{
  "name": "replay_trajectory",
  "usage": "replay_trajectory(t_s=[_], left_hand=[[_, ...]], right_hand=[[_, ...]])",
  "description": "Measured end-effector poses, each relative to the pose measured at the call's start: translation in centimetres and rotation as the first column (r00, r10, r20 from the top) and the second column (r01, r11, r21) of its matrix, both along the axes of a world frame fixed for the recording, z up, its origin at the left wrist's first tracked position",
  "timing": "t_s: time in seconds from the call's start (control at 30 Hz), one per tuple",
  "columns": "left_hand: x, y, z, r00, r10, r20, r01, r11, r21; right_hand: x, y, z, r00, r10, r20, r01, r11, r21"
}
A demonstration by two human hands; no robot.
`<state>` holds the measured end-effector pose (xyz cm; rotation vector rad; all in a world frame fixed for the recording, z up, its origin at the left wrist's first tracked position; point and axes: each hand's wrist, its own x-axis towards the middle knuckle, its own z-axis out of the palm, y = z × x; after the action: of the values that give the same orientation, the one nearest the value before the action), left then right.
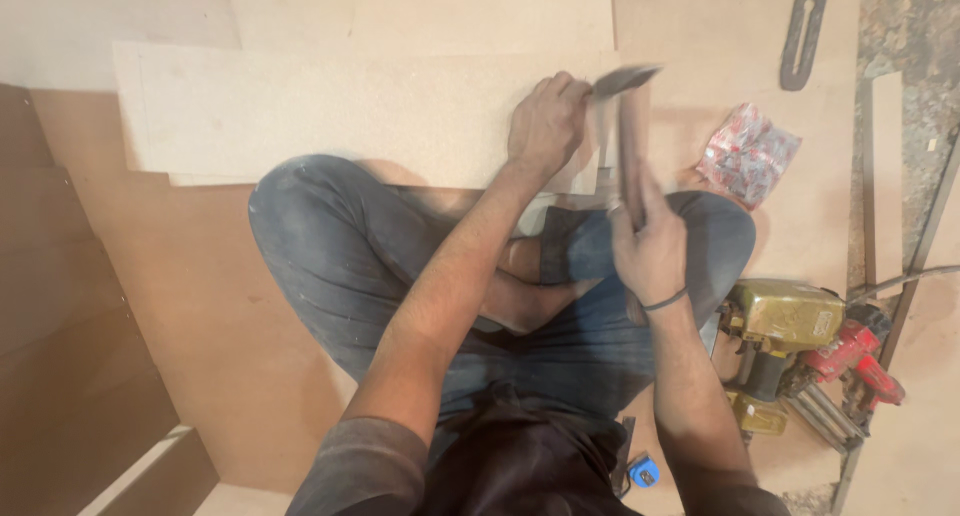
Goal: The person measures and marks a wooden panel with a ruler and pen, then hammers nails into the panel to attach a thin wooden strip. The person works while sitting on the floor in a workshop environment.
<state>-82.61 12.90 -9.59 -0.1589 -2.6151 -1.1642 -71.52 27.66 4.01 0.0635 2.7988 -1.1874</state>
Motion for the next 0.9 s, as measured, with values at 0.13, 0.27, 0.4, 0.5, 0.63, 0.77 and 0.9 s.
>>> replay_trajectory(t_s=[0.13,0.27,0.4,0.5,0.63,0.77,0.9], left_hand=[[0.0,0.1,0.1,1.000,0.004,-0.005,-0.004,1.000,-0.015],[0.1,0.2,0.0,0.999,0.009,-0.042,-0.007,0.999,0.041],[0.0,0.2,-0.1,1.000,0.008,-0.017,-0.008,1.000,0.017],[0.4,0.2,-0.1,1.000,0.010,-0.024,-0.010,1.000,0.013],[0.5,0.3,-0.1,0.999,0.026,-0.040,-0.026,1.000,0.007],[0.6,0.2,0.1,0.998,-0.001,-0.069,0.001,1.000,0.006],[2.0,-0.8,0.4,0.997,-0.018,-0.073,0.027,0.991,0.129]], right_hand=[[0.2,0.3,-0.2,0.977,0.101,-0.188,-0.092,0.994,0.055],[0.6,0.4,-0.1,0.988,0.080,-0.132,-0.075,0.996,0.044],[0.6,0.3,-0.3,0.989,0.102,-0.111,-0.092,0.992,0.090],[0.8,0.2,-0.4,0.976,0.098,-0.192,-0.095,0.995,0.020],[1.2,-0.1,-0.1,0.999,0.037,0.019,-0.039,0.992,0.120],[2.4,0.0,0.9,0.993,0.023,-0.115,-0.026,0.999,-0.029],[3.5,0.5,2.1,0.995,-0.101,0.028,0.104,0.981,-0.167]])
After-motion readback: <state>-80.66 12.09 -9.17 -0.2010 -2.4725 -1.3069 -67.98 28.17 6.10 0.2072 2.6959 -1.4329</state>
